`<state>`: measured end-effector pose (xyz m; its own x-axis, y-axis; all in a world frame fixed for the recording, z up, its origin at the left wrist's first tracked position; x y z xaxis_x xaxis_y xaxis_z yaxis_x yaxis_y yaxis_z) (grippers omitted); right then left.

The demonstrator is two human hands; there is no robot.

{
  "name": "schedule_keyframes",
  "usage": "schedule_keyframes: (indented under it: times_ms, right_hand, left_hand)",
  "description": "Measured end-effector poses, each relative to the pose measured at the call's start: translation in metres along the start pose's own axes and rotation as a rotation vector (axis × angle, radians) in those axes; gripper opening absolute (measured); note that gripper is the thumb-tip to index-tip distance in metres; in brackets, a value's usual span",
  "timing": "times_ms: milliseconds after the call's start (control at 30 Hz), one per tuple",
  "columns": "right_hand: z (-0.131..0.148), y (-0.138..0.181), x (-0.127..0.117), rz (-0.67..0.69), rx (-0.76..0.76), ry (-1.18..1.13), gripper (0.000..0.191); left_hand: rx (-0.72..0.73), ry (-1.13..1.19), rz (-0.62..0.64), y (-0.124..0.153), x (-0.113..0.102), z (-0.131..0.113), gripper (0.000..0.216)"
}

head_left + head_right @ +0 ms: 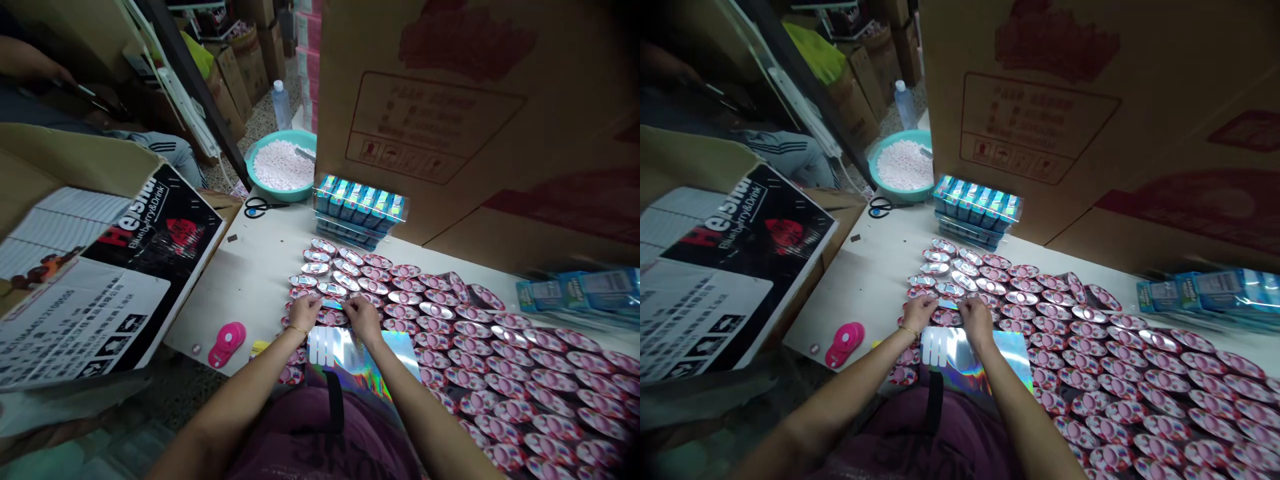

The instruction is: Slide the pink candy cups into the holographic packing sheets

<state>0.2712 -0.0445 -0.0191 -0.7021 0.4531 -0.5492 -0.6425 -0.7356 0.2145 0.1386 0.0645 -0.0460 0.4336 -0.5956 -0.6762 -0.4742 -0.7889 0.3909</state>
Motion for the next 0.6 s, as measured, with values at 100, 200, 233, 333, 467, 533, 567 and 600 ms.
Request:
schedule_keyframes:
  times_ms: [100,200,233,333,467,533,567,600]
  right_hand:
    - [0.003,-0.002,0.001,-0.015,-0.063,0.101,0.02]
    - [0.002,-0.004,0.002,-0.008,-0.084,0.179,0.018]
    - [0.002,-0.005,0.002,-0.009,-0.086,0.202,0.018]
    - [0.002,-0.006,0.004,-0.001,-0.093,0.26,0.016]
    - [0.003,-0.007,0.005,0.01,-0.079,0.338,0.013]
    - [0.004,-0.006,0.003,-0.016,-0.038,0.359,0.009]
    - [0.004,-0.005,0.002,-0.027,-0.026,0.363,0.009]
    - [0.005,-0.004,0.001,-0.031,-0.031,0.364,0.009]
  left_hand:
    - [0.047,-0.123,-0.042,0.0,-0.001,-0.007,0.025]
    - [0.062,-0.199,-0.061,0.002,-0.002,-0.012,0.026]
    - [0.063,-0.219,-0.067,0.002,-0.002,-0.013,0.026]
    - [0.073,-0.275,-0.078,0.002,-0.001,-0.015,0.024]
    - [0.059,-0.293,-0.082,0.002,0.0,-0.016,0.017]
    - [0.019,-0.275,-0.085,0.002,-0.001,-0.015,0.015]
    - [0.006,-0.266,-0.084,0.002,-0.001,-0.015,0.014]
    - [0.004,-0.258,-0.079,0.001,-0.001,-0.015,0.014]
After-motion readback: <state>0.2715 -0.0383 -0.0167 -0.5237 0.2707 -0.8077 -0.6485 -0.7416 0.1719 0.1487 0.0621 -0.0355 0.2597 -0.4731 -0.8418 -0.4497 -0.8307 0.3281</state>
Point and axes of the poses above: each hand's wrist, its own y-axis away from the middle knuckle, its own x-axis out of the palm, z = x × y, the point moved 3 cm from there along -y, towards the middle knuckle, and after that the axes turned 8 degrees about -y, right-handed, at the moved point
